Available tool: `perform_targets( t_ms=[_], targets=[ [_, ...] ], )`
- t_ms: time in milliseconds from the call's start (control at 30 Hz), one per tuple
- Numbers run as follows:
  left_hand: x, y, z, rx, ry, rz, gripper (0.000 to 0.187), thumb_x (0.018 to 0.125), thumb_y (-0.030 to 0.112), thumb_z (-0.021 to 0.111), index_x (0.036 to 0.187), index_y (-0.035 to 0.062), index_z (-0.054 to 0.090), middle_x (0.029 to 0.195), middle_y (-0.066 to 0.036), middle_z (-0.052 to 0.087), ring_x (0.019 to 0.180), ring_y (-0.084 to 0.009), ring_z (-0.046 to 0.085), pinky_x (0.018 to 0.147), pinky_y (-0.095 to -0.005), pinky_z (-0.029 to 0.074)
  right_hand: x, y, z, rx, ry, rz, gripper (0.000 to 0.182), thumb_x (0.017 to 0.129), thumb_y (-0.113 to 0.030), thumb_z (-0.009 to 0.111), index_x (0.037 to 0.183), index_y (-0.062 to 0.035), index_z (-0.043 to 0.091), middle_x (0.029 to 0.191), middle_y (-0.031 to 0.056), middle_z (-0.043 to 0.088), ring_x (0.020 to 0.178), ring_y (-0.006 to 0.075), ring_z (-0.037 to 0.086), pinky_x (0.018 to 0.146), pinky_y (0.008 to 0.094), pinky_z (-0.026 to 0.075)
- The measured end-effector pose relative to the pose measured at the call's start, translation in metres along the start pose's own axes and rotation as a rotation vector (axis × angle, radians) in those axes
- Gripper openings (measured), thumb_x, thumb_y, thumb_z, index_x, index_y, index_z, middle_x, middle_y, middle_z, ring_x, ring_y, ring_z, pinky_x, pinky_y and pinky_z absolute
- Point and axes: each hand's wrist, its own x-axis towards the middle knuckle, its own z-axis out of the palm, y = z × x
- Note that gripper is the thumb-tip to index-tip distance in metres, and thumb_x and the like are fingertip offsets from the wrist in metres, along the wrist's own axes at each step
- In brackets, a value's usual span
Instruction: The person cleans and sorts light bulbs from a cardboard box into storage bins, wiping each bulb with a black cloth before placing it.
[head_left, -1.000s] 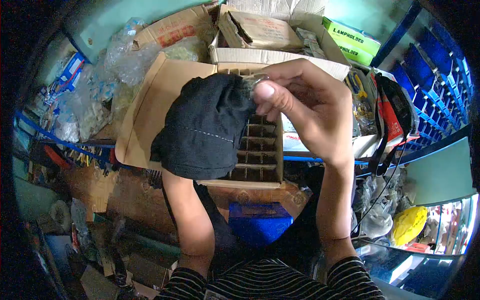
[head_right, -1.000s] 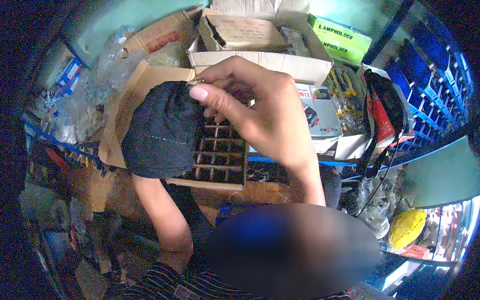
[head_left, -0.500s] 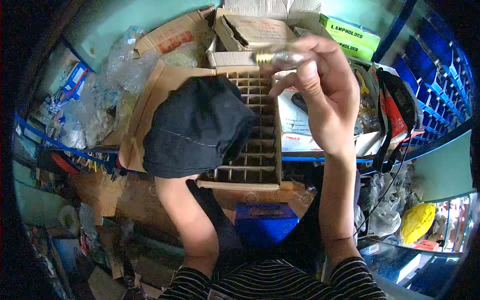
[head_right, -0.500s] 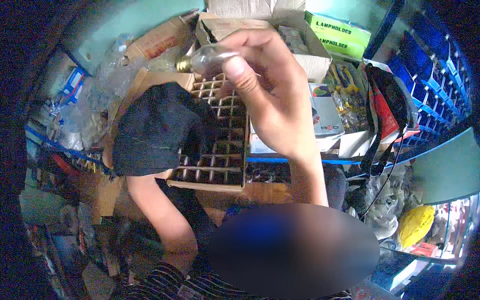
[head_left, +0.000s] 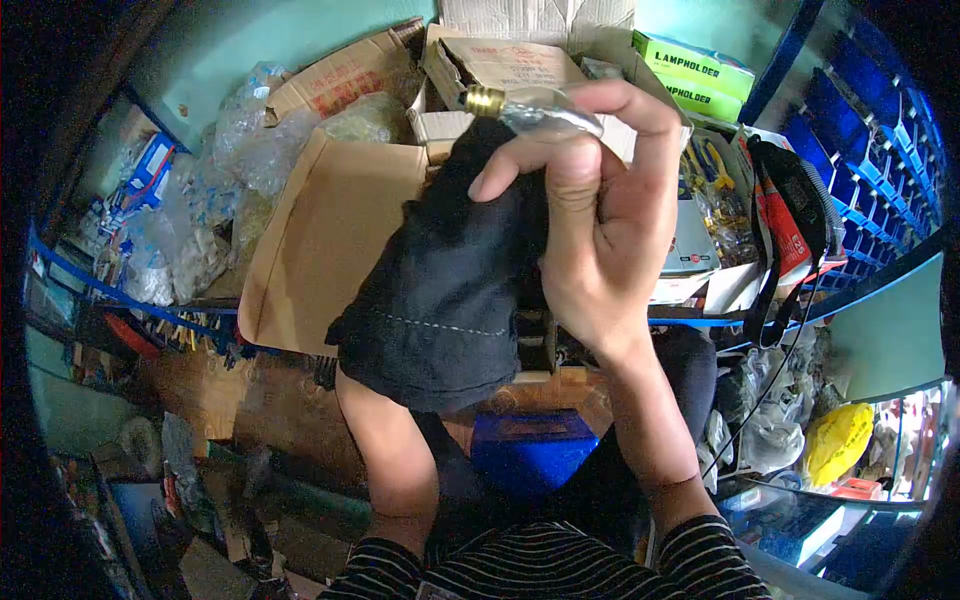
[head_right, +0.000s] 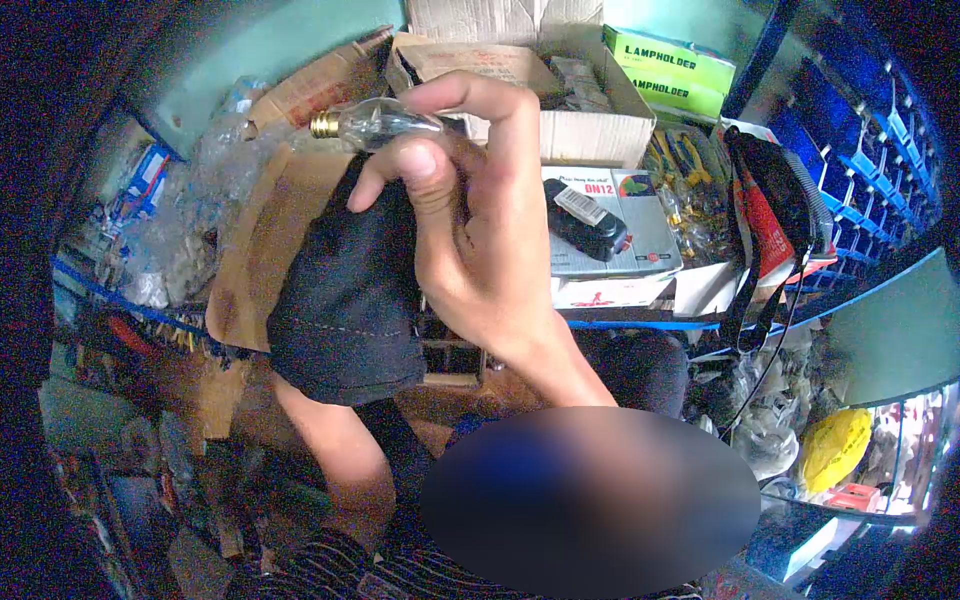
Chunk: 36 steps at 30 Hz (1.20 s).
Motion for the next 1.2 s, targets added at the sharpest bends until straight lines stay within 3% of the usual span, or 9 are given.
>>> perform_targets(
  t_ms=[200,300,500,567,667,767,900,967,1200],
  targets=[
    [-0.001,0.006,0.003,-0.048,0.037,0.009,0.035,0.091,0.008,0.060,0.124,-0.0004,0.057,0.120,-0.013,0.062,0.113,-0.0263,0.058,0.104,-0.0358,0.041,0.005,-0.002,-0.009,-0.122,0.174,-0.024,0.027,0.107,-0.020,0.043,0.125,-0.0002,0.042,0.069,0.0069,0.062,0.058,0.0065,0.051,0.055,0.0193,0.034],
    [0.023,0.006,0.006,-0.135,0.070,-0.015,0.035,0.091,0.008,0.060,0.124,-0.0004,0.057,0.120,-0.013,0.062,0.112,-0.0260,0.058,0.104,-0.0356,0.041,0.006,-0.008,-0.016,-0.120,0.082,0.012,0.030,0.107,-0.021,0.044,0.128,0.0005,0.041,0.066,0.0048,0.058,0.057,0.0064,0.048,0.054,0.0197,0.034],
    [0.046,0.009,0.012,-0.306,0.101,-0.069,0.034,0.091,0.007,0.060,0.124,-0.0004,0.057,0.120,-0.013,0.062,0.112,-0.0255,0.058,0.104,-0.0350,0.041,0.008,-0.015,-0.012,-0.034,0.101,-0.008,0.031,0.106,-0.019,0.047,0.129,0.0013,0.043,0.065,0.0045,0.056,0.056,0.0069,0.048,0.053,0.0195,0.035],
    [0.048,0.010,0.015,-0.337,0.110,-0.072,0.034,0.091,0.007,0.060,0.124,-0.0004,0.057,0.120,-0.013,0.062,0.112,-0.0253,0.058,0.104,-0.0348,0.041,0.008,-0.018,-0.016,-0.116,0.048,-0.008,0.029,0.105,-0.018,0.049,0.126,0.0017,0.046,0.067,0.0038,0.056,0.056,0.0069,0.048,0.053,0.0195,0.036],
    [0.044,0.013,0.019,-0.349,0.137,-0.067,0.034,0.091,0.007,0.060,0.124,-0.0005,0.057,0.120,-0.013,0.062,0.112,-0.0250,0.058,0.104,-0.0345,0.041,0.009,-0.013,-0.018,-0.209,-0.100,-0.096,0.024,0.101,-0.013,0.057,0.118,0.0028,0.055,0.084,0.0056,0.061,0.063,0.0081,0.053,0.056,0.0196,0.042],
    [0.038,0.015,0.022,-0.353,0.166,-0.061,0.034,0.091,0.007,0.059,0.124,-0.0005,0.057,0.119,-0.013,0.063,0.112,-0.0247,0.058,0.104,-0.0342,0.041,0.006,-0.016,-0.014,-0.212,-0.174,-0.004,0.023,0.096,-0.011,0.065,0.112,0.0039,0.060,0.096,0.0066,0.063,0.072,0.0086,0.059,0.062,0.0205,0.048],
    [0.038,0.016,0.020,-0.378,0.187,-0.063,0.034,0.091,0.007,0.059,0.124,-0.0005,0.057,0.119,-0.012,0.063,0.111,-0.0243,0.058,0.104,-0.0339,0.042,0.003,-0.022,-0.012,-0.191,-0.097,0.208,0.023,0.094,-0.018,0.068,0.107,0.0004,0.063,0.085,0.0048,0.065,0.070,0.0092,0.059,0.061,0.0230,0.047],
    [0.041,0.016,0.018,-0.400,0.196,-0.065,0.034,0.091,0.006,0.059,0.124,-0.0005,0.057,0.119,-0.012,0.063,0.111,-0.0241,0.058,0.103,-0.0337,0.042,0.003,-0.026,-0.010,-0.211,-0.033,0.306,0.021,0.090,-0.023,0.072,0.099,-0.0042,0.067,0.080,0.0064,0.066,0.067,0.0147,0.062,0.061,0.0279,0.048],
    [0.036,0.016,0.020,-0.409,0.231,-0.068,0.033,0.091,0.006,0.059,0.124,-0.0006,0.057,0.119,-0.012,0.063,0.111,-0.0234,0.059,0.103,-0.0330,0.042,0.004,-0.021,-0.012,-0.233,-0.081,0.194,0.029,0.093,-0.028,0.069,0.083,-0.0005,0.066,0.067,0.0089,0.062,0.060,0.0148,0.057,0.056,0.0286,0.045]
  ],
)
